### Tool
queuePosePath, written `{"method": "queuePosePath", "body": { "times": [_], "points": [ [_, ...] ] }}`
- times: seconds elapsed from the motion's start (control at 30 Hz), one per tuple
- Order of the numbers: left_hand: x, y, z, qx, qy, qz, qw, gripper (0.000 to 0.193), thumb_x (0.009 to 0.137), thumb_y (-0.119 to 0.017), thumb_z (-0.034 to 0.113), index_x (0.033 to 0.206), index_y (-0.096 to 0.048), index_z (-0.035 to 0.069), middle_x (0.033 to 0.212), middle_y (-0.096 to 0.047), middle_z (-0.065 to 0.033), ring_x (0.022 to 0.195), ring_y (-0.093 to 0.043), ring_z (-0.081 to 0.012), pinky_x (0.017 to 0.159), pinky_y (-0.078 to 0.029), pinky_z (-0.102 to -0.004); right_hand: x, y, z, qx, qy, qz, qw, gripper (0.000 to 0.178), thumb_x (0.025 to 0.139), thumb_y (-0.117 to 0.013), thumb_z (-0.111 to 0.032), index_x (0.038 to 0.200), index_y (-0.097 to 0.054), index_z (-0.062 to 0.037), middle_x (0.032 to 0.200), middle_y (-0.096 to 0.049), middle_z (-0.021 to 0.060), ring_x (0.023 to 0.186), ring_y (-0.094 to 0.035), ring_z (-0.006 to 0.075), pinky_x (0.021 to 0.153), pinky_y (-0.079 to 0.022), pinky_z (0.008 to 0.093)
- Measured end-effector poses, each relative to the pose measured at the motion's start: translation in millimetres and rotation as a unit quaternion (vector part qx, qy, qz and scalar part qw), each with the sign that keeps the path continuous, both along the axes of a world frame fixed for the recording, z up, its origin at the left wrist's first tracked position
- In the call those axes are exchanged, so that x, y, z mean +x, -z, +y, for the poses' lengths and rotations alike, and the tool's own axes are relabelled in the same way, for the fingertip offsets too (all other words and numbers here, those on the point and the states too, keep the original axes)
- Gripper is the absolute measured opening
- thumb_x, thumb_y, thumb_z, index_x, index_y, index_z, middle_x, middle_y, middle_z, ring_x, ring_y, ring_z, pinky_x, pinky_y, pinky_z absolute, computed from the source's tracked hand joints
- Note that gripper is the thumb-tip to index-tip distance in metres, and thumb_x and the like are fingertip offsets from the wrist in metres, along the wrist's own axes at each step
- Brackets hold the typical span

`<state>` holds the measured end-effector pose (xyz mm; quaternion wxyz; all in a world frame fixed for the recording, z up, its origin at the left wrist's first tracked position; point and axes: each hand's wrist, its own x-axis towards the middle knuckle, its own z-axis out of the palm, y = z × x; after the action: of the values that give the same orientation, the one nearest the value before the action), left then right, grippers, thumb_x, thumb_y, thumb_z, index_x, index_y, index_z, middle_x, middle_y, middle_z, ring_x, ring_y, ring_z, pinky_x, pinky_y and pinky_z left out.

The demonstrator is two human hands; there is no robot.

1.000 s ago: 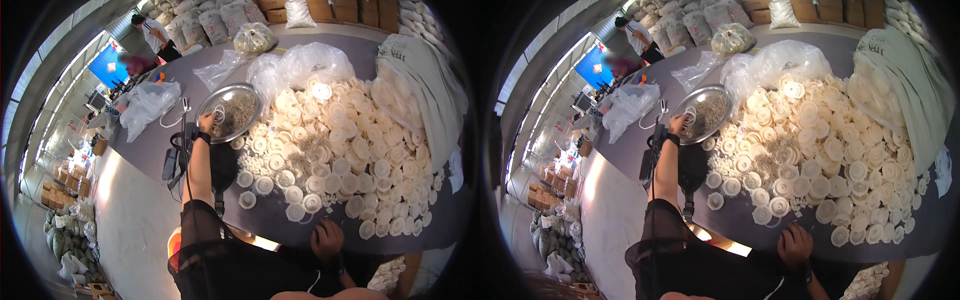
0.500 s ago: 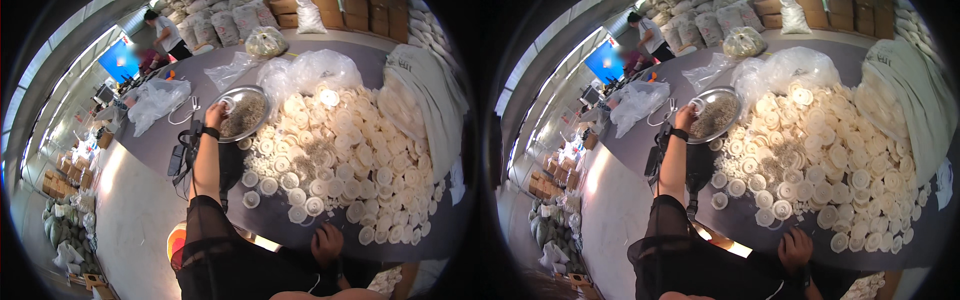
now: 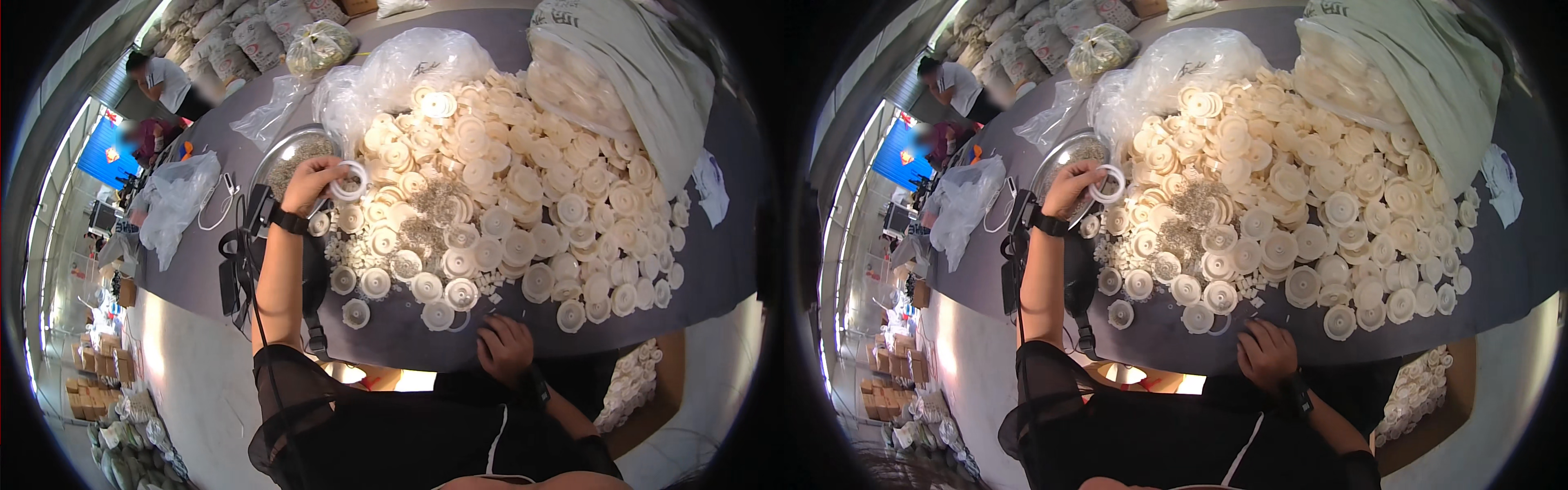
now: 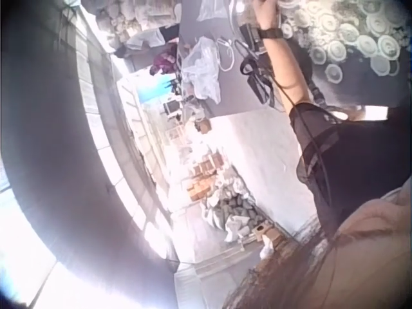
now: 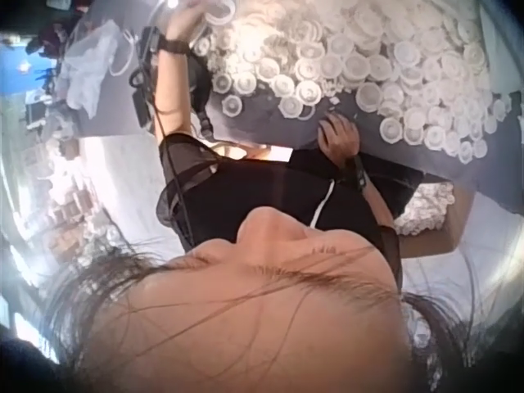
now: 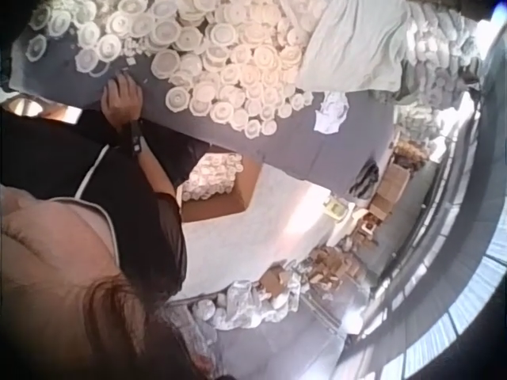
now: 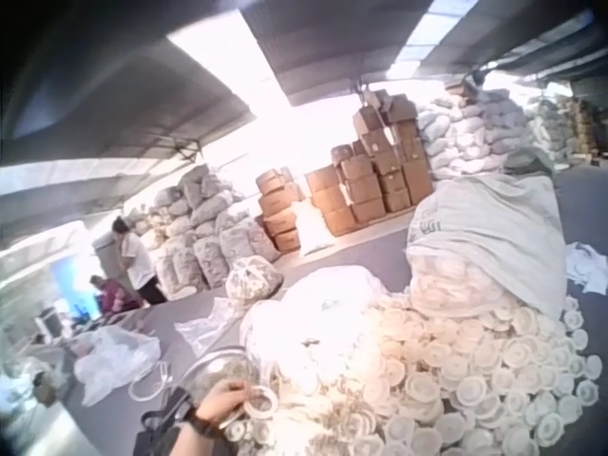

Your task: The person assembles small plastic components by hand, joining white plastic disks with small fasteners at a workstation.

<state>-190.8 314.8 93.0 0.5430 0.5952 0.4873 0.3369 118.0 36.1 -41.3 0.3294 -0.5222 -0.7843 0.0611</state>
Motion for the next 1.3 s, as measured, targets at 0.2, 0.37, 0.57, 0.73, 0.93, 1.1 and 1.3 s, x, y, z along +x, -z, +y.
{"method": "queuePosePath", "body": {
  "times": [0.2,0.37,0.57,0.73,0.93,1.1,1.3],
  "points": [
    [25.1,28.9,12.9,0.115,0.025,0.082,0.990,0.020,0.081,-0.063,0.012,0.098,-0.062,0.001,0.077,-0.061,-0.0021,0.060,-0.056,-0.0075,0.055,-0.043,-0.0185,-1.0,2.2,0.2,0.015,-0.006,0.003,1.000,0.018,0.070,-0.064,-0.015,0.086,-0.060,-0.0084,0.100,-0.059,0.0072,0.096,-0.055,0.0233,0.074,-0.043,0.0359],
    [-65.6,70.6,79.9,0.276,-0.230,0.318,0.878,0.040,0.071,-0.071,0.021,0.106,-0.062,0.003,0.099,-0.063,-0.0113,0.086,-0.060,-0.0201,0.075,-0.048,-0.0322,-4.0,-1.7,0.2,0.031,-0.008,0.010,0.999,0.019,0.064,-0.066,-0.011,0.082,-0.061,-0.0078,0.096,-0.059,0.0076,0.090,-0.057,0.0249,0.069,-0.044,0.0363],
    [-107.7,106.2,101.0,0.147,-0.225,0.444,0.855,0.087,0.051,-0.077,0.035,0.129,-0.047,0.014,0.128,-0.039,-0.0335,0.120,-0.039,-0.0409,0.100,-0.033,-0.0391,-4.7,4.2,-4.5,0.035,-0.006,-0.029,0.999,0.017,0.067,-0.065,-0.016,0.083,-0.061,-0.0095,0.098,-0.060,0.0062,0.093,-0.057,0.0229,0.069,-0.044,0.0351],
    [-40.9,49.7,69.9,0.074,-0.144,0.553,0.817,0.067,0.054,-0.073,0.027,0.118,-0.056,0.017,0.110,-0.058,-0.0230,0.106,-0.055,-0.0323,0.091,-0.044,-0.0367,0.5,5.8,-3.2,0.034,0.009,-0.028,0.999,0.018,0.066,-0.065,-0.014,0.082,-0.061,-0.0095,0.098,-0.060,0.0062,0.093,-0.058,0.0225,0.070,-0.044,0.0347],
    [-154.6,96.9,92.6,0.255,-0.306,0.315,0.861,0.031,0.058,-0.067,0.015,0.086,-0.060,0.007,0.079,-0.063,-0.0139,0.069,-0.062,-0.0246,0.064,-0.048,-0.0334,-7.1,0.5,-0.6,0.025,-0.016,-0.018,0.999,0.019,0.066,-0.066,-0.013,0.084,-0.060,-0.0087,0.098,-0.059,0.0077,0.092,-0.057,0.0234,0.071,-0.045,0.0352],
    [-182.5,70.8,87.9,0.081,-0.197,0.220,0.952,0.030,0.060,-0.071,0.015,0.087,-0.062,0.005,0.078,-0.063,-0.0090,0.071,-0.060,-0.0180,0.064,-0.046,-0.0306,-5.3,3.2,1.6,0.035,-0.009,-0.006,0.999,0.020,0.065,-0.065,-0.013,0.084,-0.061,-0.0082,0.098,-0.059,0.0082,0.091,-0.057,0.0247,0.070,-0.044,0.0357],
    [-118.8,73.3,53.0,0.043,-0.168,0.462,0.870,0.080,0.050,-0.078,0.045,0.118,-0.055,0.010,0.118,-0.052,-0.0220,0.112,-0.049,-0.0325,0.094,-0.039,-0.0372,-6.2,1.1,-0.8,0.037,-0.006,-0.007,0.999,0.022,0.061,-0.066,-0.009,0.082,-0.061,-0.0057,0.096,-0.060,0.0107,0.088,-0.058,0.0279,0.069,-0.045,0.0382]
  ]
}}
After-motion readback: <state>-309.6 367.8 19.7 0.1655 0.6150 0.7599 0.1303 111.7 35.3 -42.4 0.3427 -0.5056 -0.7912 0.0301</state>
